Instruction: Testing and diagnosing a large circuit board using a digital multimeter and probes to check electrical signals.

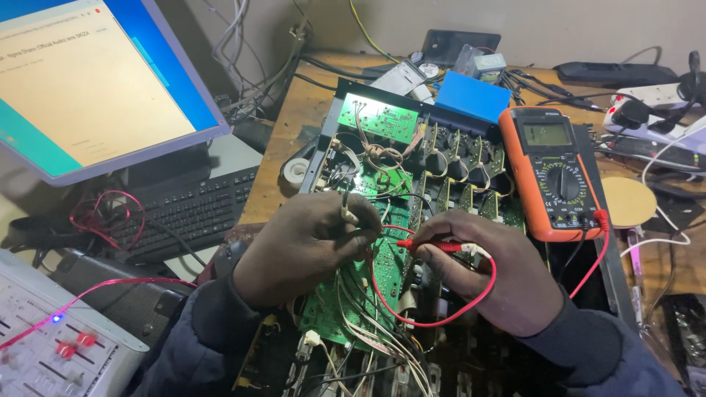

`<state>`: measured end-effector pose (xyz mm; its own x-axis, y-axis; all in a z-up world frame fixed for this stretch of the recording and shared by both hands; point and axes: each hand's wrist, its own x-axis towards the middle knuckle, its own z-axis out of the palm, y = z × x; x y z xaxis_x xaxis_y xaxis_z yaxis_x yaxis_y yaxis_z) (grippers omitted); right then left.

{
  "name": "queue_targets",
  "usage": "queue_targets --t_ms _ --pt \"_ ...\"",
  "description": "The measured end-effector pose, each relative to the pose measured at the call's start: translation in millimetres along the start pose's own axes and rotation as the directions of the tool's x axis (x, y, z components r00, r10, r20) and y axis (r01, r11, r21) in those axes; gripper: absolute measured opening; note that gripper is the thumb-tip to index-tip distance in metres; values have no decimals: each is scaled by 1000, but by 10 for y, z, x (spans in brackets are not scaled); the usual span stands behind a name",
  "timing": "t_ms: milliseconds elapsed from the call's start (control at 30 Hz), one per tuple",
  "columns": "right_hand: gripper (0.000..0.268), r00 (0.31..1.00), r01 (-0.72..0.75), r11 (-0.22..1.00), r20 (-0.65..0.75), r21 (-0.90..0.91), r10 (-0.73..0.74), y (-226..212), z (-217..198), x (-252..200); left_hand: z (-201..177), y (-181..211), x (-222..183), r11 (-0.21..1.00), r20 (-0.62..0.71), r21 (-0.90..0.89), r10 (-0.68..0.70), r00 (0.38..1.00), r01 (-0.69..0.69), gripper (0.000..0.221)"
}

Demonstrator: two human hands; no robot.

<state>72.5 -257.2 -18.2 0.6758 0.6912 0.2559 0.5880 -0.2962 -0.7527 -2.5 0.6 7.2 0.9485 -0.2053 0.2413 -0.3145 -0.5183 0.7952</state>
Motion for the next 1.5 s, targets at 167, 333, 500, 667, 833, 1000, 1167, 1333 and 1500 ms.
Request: queue_targets --t_ms 167,333,500,667,833,1000,1167,1333,1500 --pt "22 1000 -11 1000 20 9 11 -20 -11 7 10 -9 -13 996 -4 -78 -30 1000 29 3" --pt "20 1000 20 1000 7 5 -20 -1 0 0 19 -39 -14 999 -12 -17 34 999 -34 3" --pt "15 997 75 997 -24 -1 -75 -21 1 -2 25 -26 -15 999 -14 -34 11 1000 -12 9" --pt "18 992 125 992 4 3 -125 -41 -21 2 29 -55 -26 989 -25 -138 47 999 -50 7" --pt "20 993 114 993 40 13 -114 -46 -36 -1 33 -107 -39 967 -14 -242 85 996 -86 11" --pt "20 994 101 995 33 3 -101 -43 -34 -4 27 -106 -50 958 -9 -271 99 995 -98 15" --pt "19 994 102 995 49 10 -102 -41 -42 -8 50 -118 -66 954 -23 -294 48 999 -53 13" --pt "21 996 81 997 33 1 -81 -27 -29 -16 18 -64 -29 987 -13 -151 48 999 -50 13" --pt "21 998 56 998 26 16 -57 -14 -17 -11 -7 -33 -18 1000 9 5 25 1000 -25 14"
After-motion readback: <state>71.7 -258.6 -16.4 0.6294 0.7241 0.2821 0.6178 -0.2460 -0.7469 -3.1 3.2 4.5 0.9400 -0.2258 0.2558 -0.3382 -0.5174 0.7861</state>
